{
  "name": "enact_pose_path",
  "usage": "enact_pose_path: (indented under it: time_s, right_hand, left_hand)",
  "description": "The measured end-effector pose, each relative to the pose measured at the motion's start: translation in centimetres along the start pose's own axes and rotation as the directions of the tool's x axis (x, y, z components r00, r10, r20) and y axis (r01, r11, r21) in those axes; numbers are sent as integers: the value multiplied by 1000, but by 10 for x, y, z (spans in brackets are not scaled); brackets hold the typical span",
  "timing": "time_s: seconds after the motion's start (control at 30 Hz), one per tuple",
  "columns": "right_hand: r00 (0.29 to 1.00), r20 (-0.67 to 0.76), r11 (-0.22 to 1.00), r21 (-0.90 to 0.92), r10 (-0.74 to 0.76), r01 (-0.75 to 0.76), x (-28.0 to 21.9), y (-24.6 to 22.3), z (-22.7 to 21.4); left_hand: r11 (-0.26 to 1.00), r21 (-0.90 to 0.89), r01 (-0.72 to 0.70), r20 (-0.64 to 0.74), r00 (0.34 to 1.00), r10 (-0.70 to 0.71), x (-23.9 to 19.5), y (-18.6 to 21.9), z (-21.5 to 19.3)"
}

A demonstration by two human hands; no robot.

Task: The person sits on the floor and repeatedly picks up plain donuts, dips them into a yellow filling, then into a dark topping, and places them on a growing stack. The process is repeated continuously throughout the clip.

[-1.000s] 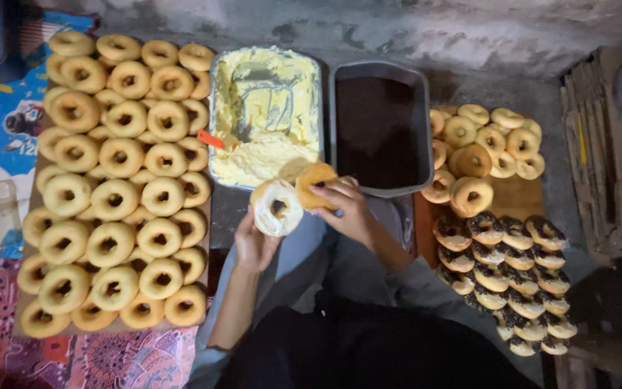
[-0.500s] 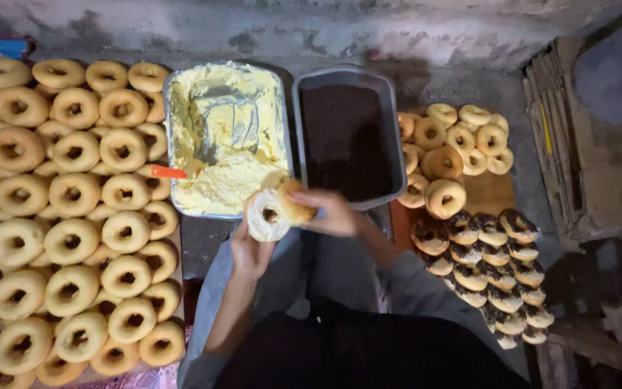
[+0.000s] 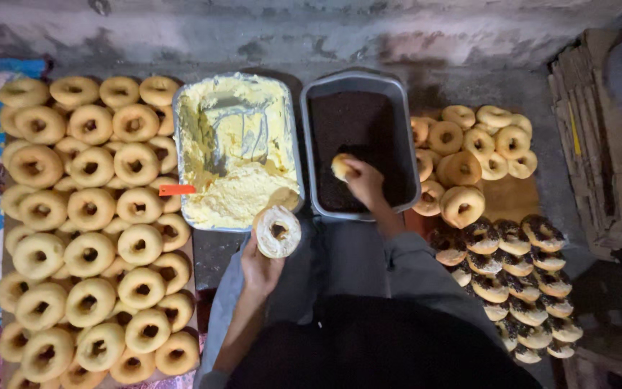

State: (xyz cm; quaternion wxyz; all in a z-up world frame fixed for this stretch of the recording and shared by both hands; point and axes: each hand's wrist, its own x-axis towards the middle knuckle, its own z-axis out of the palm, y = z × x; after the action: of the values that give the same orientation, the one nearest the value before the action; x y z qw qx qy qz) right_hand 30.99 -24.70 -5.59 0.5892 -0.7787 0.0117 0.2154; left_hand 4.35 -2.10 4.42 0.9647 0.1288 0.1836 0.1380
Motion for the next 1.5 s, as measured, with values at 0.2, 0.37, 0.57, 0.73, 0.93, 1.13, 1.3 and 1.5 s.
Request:
enact_pose_path:
  time_s: [0.2, 0.37, 0.57, 0.73, 0.93, 1.13, 1.3, 1.5]
  right_hand:
    - [950, 304, 356, 883, 65, -307, -44, 8, -88]
    - [992, 80, 201, 975, 92, -98, -134, 37, -173]
    - [933, -359, 504, 808, 7, 307, -173, 66, -315]
    - [765, -621, 667, 645, 172, 373, -150, 80, -430]
    - [654, -690, 834, 527, 309, 162, -90, 80, -482]
    - [681, -732, 735, -451, 20, -507, -68, 89, -509]
    - [570, -821, 509, -500, -23, -700, -85, 80, -517]
    - [964, -227, 990, -28, -141, 138, -116, 30, -338]
  left_hand:
    - [935, 23, -353, 177, 922, 344, -11, 66, 76]
    - [912, 102, -397, 364, 868, 337, -31, 80, 124]
    - [913, 408, 21, 200, 973, -111, -21, -14, 135]
    - [898, 318, 303, -1, 948, -319, -5, -91, 95]
    - [866, 367, 339, -126, 941, -314, 19, -129, 70]
    - [838, 460, 294, -115, 955, -273, 26, -139, 78]
    - [830, 408, 380, -193, 925, -328, 28, -136, 55]
    - [854, 446, 268, 148, 919, -366, 34, -184, 1]
